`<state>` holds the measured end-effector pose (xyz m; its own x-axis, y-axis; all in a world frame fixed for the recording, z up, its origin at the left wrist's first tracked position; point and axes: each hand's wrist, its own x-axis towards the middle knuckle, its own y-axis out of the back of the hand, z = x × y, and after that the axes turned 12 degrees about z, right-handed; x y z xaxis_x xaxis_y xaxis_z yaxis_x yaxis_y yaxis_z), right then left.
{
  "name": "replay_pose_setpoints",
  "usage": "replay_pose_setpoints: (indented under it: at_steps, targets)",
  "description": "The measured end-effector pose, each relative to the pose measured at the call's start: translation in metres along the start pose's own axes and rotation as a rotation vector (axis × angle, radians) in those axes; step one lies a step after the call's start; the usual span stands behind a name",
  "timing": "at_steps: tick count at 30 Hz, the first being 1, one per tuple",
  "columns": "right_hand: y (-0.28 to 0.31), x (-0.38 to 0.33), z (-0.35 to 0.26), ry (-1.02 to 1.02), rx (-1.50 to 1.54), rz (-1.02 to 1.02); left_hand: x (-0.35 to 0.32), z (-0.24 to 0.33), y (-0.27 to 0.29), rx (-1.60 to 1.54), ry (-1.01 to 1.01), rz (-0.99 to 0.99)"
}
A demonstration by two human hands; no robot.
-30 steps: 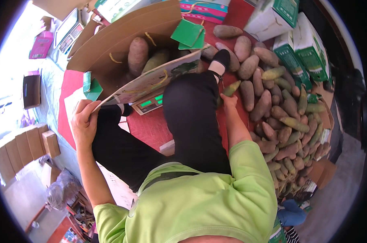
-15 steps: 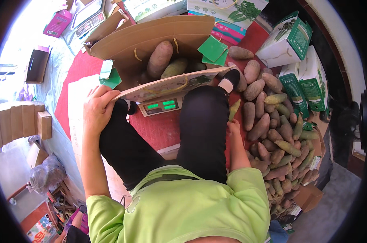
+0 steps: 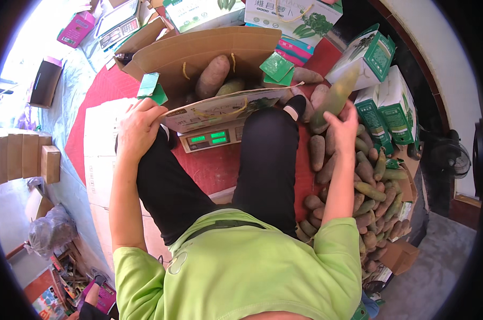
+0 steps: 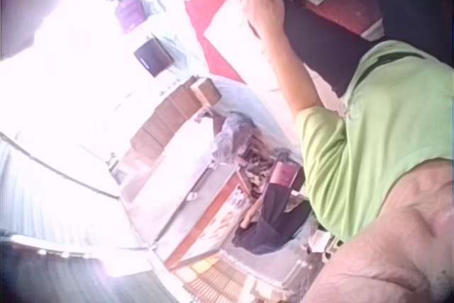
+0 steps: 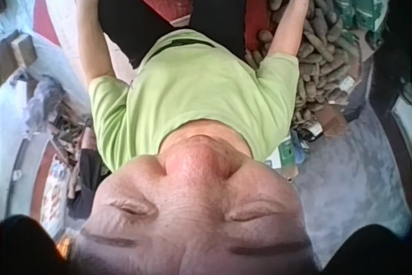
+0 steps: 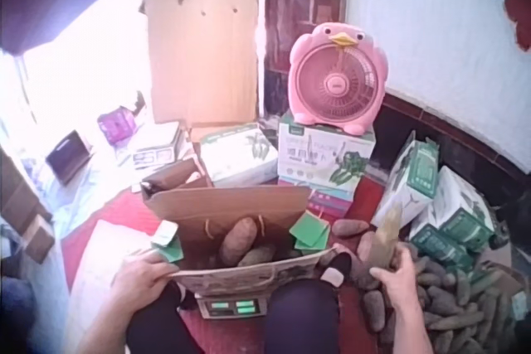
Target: Packing sweet potatoes into boxes and weighing them on a digital scale.
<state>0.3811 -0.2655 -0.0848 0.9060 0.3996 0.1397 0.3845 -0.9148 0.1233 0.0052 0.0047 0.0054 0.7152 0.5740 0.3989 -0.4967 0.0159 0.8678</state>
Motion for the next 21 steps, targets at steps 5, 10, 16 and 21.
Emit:
replay_pose_setpoints:
  at_steps: [5,10,16,21]
  targets:
    - [-0.046,0.026,-0.11,0.27,0.076,-0.077,0.0,0.002,0.002,-0.006,-0.02,0.022]
    - [-0.108,0.026,-0.153,0.333,0.173,-0.295,-0.002,-0.001,0.0,-0.013,-0.006,0.034]
    - [-0.168,0.007,-0.139,0.406,0.02,-0.537,-0.005,-0.003,-0.001,0.023,-0.029,0.037]
    - [-0.161,0.005,-0.108,0.452,-0.247,-0.552,-0.004,-0.001,0.0,-0.009,-0.007,0.026]
